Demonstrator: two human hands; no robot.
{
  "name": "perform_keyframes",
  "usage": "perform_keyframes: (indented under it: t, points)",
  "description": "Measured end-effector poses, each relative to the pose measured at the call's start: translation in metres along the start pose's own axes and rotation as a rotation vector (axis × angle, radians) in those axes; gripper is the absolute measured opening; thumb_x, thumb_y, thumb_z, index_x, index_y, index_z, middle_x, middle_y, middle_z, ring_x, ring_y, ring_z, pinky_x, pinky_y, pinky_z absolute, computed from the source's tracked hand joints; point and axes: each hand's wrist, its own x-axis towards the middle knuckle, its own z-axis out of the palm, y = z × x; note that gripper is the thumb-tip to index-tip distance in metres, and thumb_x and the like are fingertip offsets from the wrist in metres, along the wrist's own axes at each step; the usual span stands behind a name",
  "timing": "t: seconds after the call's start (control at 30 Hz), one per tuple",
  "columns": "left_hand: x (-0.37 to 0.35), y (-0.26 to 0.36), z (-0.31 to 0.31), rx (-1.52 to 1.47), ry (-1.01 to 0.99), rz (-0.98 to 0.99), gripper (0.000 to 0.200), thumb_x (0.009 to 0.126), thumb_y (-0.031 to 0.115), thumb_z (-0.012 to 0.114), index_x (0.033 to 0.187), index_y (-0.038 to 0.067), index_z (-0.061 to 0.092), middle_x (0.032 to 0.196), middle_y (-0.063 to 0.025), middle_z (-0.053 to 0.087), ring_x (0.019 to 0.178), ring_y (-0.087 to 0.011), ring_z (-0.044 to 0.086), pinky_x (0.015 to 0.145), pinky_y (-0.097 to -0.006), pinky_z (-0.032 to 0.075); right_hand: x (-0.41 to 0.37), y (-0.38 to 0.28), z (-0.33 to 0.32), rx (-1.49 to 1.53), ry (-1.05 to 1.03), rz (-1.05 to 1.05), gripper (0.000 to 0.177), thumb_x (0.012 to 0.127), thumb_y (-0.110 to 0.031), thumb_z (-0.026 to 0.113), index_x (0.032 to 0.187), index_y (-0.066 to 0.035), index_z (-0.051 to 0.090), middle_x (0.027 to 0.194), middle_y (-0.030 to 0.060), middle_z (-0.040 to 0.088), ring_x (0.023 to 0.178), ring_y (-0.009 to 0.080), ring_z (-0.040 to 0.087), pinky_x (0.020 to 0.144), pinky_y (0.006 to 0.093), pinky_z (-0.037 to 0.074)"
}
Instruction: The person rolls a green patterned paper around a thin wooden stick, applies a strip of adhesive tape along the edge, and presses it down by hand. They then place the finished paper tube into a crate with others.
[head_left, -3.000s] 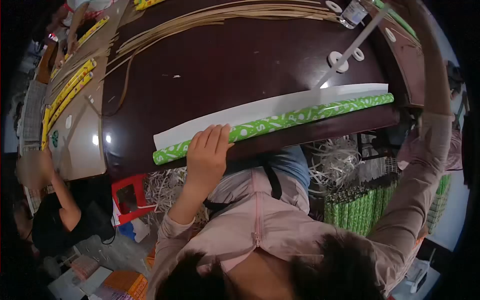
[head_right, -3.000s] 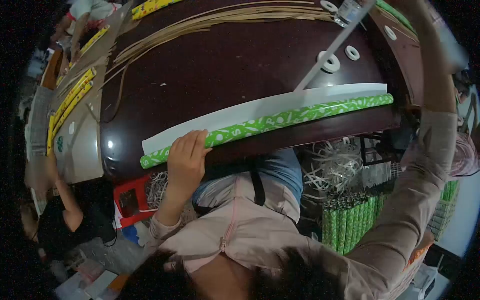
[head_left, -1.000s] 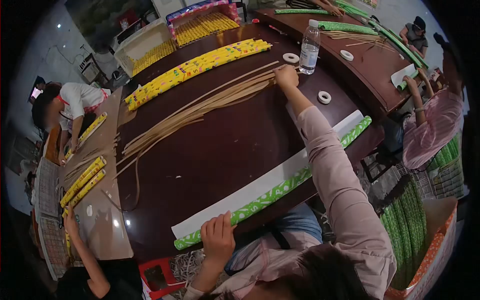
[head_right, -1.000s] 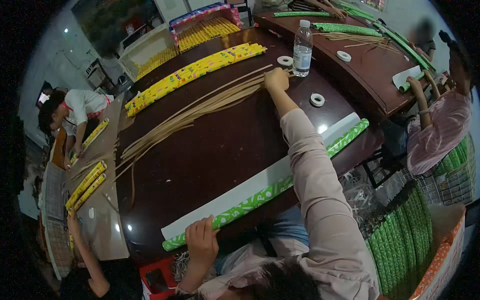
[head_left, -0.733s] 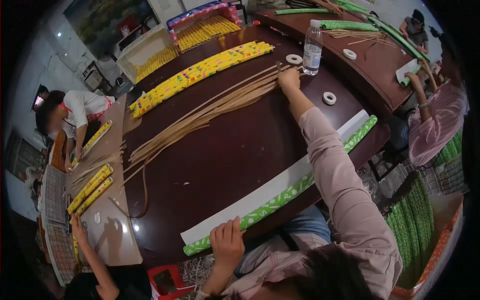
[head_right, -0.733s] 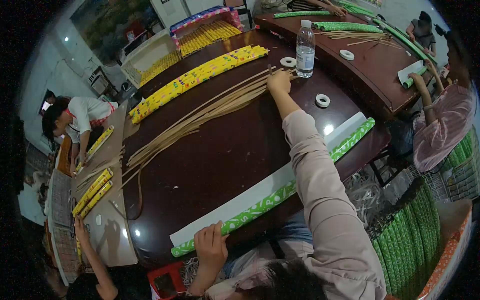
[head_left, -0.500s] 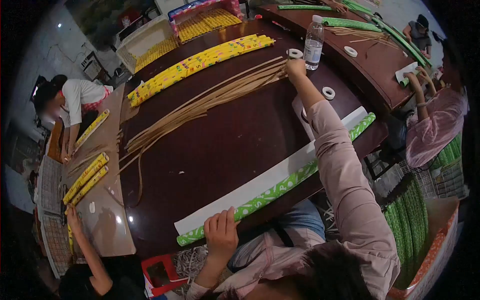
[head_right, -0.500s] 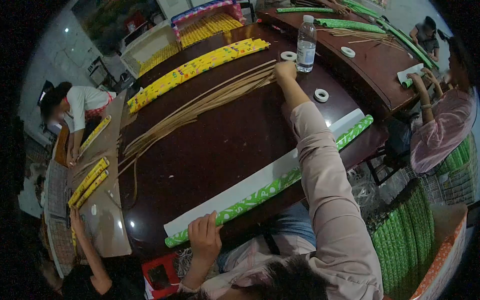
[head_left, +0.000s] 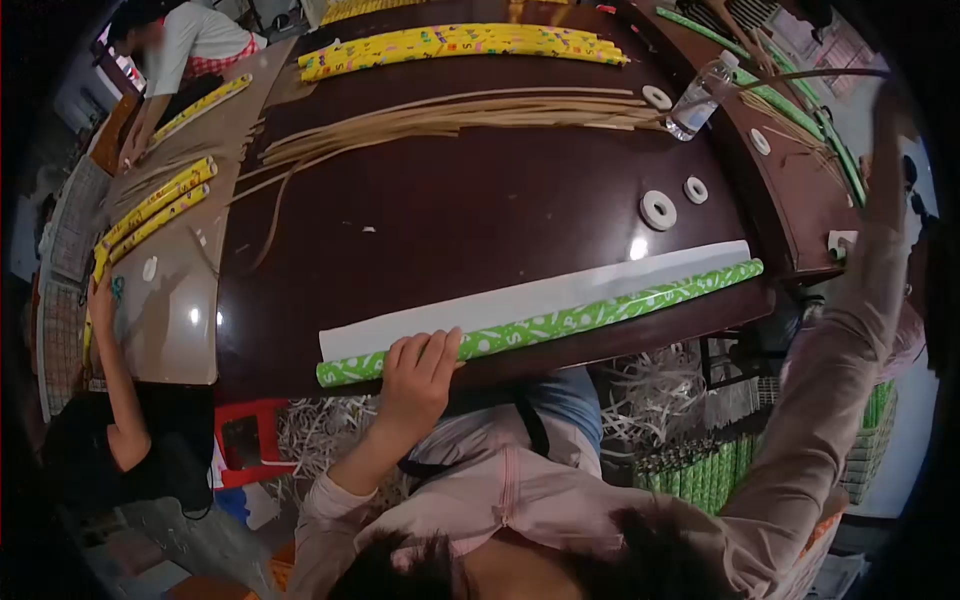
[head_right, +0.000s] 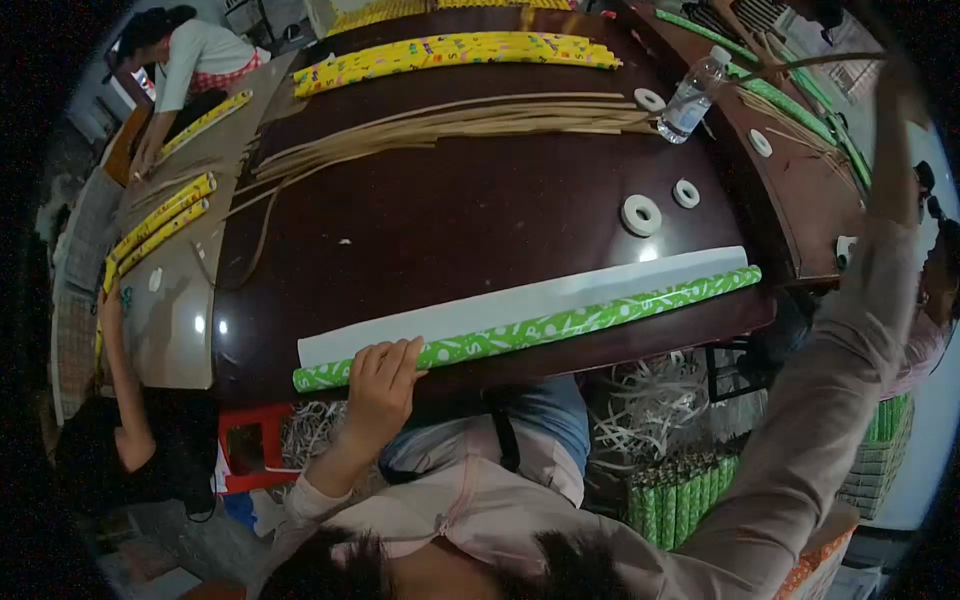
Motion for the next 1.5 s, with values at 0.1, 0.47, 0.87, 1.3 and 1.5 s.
perform_keyframes:
  t: [0.1,0.47,0.87,1.3,1.5]
  points:
    - [-0.001,-0.001,0.003,-0.003,-0.003,-0.018,0.045,0.081,0.007,0.069,0.123,-0.001,0.058,0.11,-0.0124,0.059,0.099,-0.0288,0.056,0.09,-0.0428,0.043,0.01,0.034,0.015,-0.014,-0.086,-0.032,0.028,0.095,-0.022,0.053,0.093,-0.002,0.072,0.071,0.0016,0.067,0.058,0.0134,0.06,0.056,0.0249,0.048]
    - [-0.001,-0.006,0.008,0.052,0.008,0.028,0.047,0.081,0.016,0.069,0.124,0.0,0.058,0.108,-0.0091,0.057,0.1,-0.025,0.055,0.088,-0.0408,0.044,-0.182,0.164,0.085,0.031,-0.264,-0.157,0.027,0.096,-0.022,0.05,0.097,-0.001,0.069,0.073,0.0011,0.065,0.059,0.0108,0.057,0.054,0.0221,0.044]
    - [-0.011,-0.007,0.006,-0.002,-0.008,0.053,0.044,0.083,0.012,0.061,0.124,-0.003,0.054,0.116,-0.0146,0.054,0.106,-0.0277,0.052,0.094,-0.043,0.042,-0.412,0.204,0.293,0.362,-1.686,0.05,0.011,0.097,-0.01,0.053,0.096,-0.004,0.062,0.076,0.0024,0.058,0.066,0.0063,0.053,0.059,0.0216,0.042]
    - [-0.015,-0.005,0.011,0.028,-0.015,0.001,0.035,0.085,0.016,0.066,0.118,0.003,0.063,0.116,-0.0106,0.061,0.111,-0.0261,0.057,0.095,-0.0403,0.046,-0.432,0.255,0.429,0.341,-1.896,0.175,0.012,0.092,-0.013,0.067,0.089,-0.001,0.069,0.075,0.0039,0.067,0.066,0.0097,0.059,0.067,0.0247,0.048]
    - [-0.03,-0.023,-0.005,0.063,0.005,0.006,0.042,0.083,0.022,0.065,0.117,-0.001,0.059,0.114,-0.012,0.06,0.108,-0.0265,0.057,0.099,-0.04,0.044,-0.433,0.25,0.424,0.25,-1.889,-0.046,0.008,0.086,-0.01,0.073,0.086,-0.003,0.07,0.076,0.0006,0.066,0.072,0.0067,0.06,0.067,0.0226,0.049]
